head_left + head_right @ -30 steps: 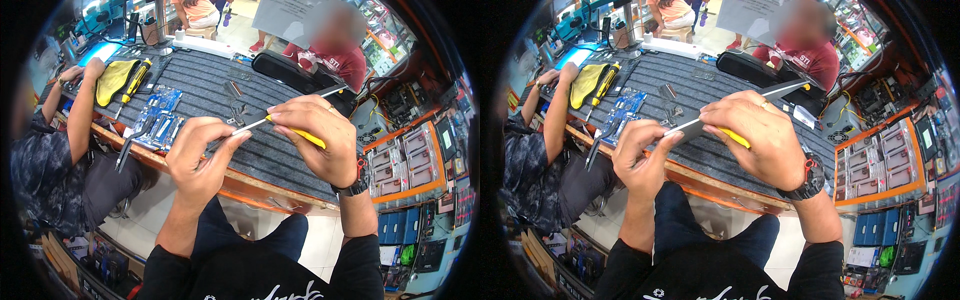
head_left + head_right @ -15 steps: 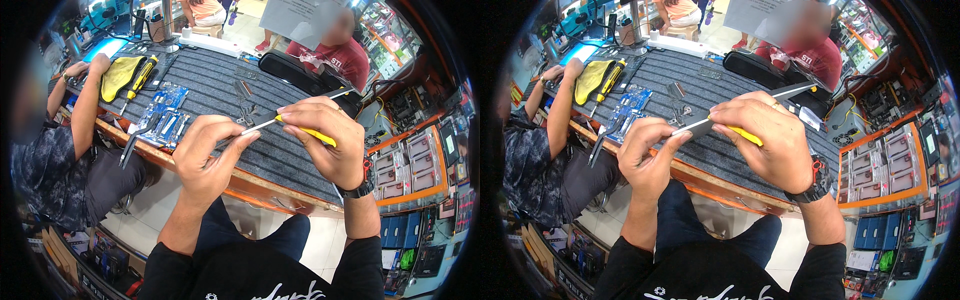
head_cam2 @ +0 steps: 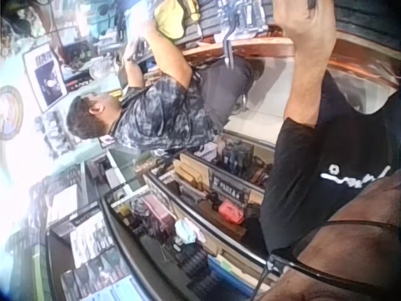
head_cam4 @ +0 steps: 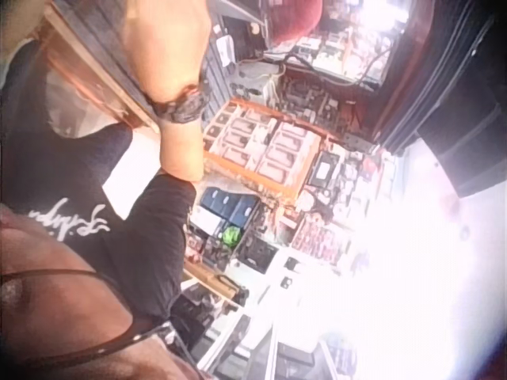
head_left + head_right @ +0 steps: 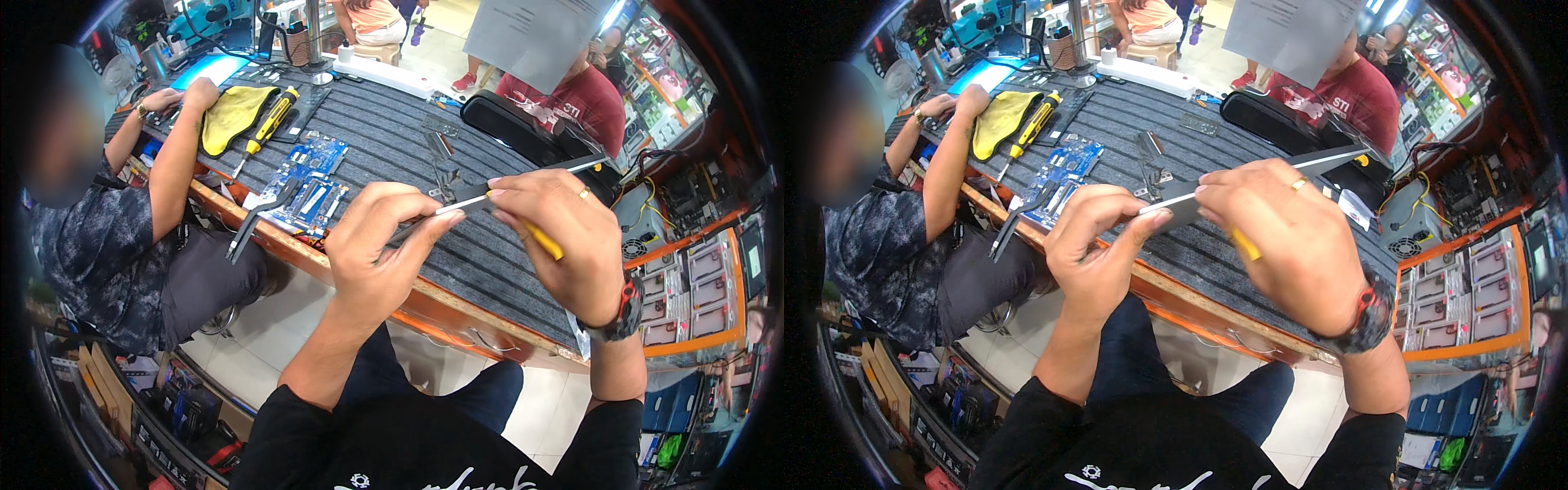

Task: The person operates a laptop, then picks up a disassembled laptop chassis to show the internal components. They then use a yellow pry tool to remove a metal bracket from a laptop screen assembly.

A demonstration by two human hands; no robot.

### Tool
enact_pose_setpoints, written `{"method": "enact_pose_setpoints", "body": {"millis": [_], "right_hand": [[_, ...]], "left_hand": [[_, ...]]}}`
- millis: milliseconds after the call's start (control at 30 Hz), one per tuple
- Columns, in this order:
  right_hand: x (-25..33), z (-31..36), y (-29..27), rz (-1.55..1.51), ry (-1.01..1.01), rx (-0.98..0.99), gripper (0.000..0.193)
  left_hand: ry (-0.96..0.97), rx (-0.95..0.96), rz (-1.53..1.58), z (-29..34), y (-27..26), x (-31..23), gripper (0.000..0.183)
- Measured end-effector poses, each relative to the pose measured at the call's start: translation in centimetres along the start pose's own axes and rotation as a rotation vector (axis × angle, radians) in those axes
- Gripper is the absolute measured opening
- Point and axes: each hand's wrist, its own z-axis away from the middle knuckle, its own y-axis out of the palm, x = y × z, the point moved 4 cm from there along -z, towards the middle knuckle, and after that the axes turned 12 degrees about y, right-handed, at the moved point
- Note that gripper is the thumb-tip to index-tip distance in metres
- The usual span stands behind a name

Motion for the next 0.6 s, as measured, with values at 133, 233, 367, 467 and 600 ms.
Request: {"method": "enact_pose_setpoints", "body": {"millis": [133,233,367,467,600], "right_hand": [[-0.8,0.4,0.6,-0.131,0.021,-0.083,0.028],[-0.8,0.4,1.2,-0.141,-0.01,-0.135,0.03],[-0.9,0.8,2.0,-0.169,-0.06,-0.178,0.031],[-0.5,0.8,2.3,-0.191,-0.078,-0.174,0.032],[-0.3,0.8,2.3,-0.144,-0.075,-0.171,0.034]], "left_hand": [[0.0,0.007,-0.008,0.0,0.3,0.0,0.024],[-0.016,-0.01,-0.028,0.2,0.2,0.3,0.023],[-0.013,-0.002,-0.025,0.2,0.2,0.2,0.023],[-0.015,0.002,-0.006,0.3,0.4,0.2,0.023],[-0.008,-0.005,-0.011,0.2,0.2,0.2,0.023]]}}
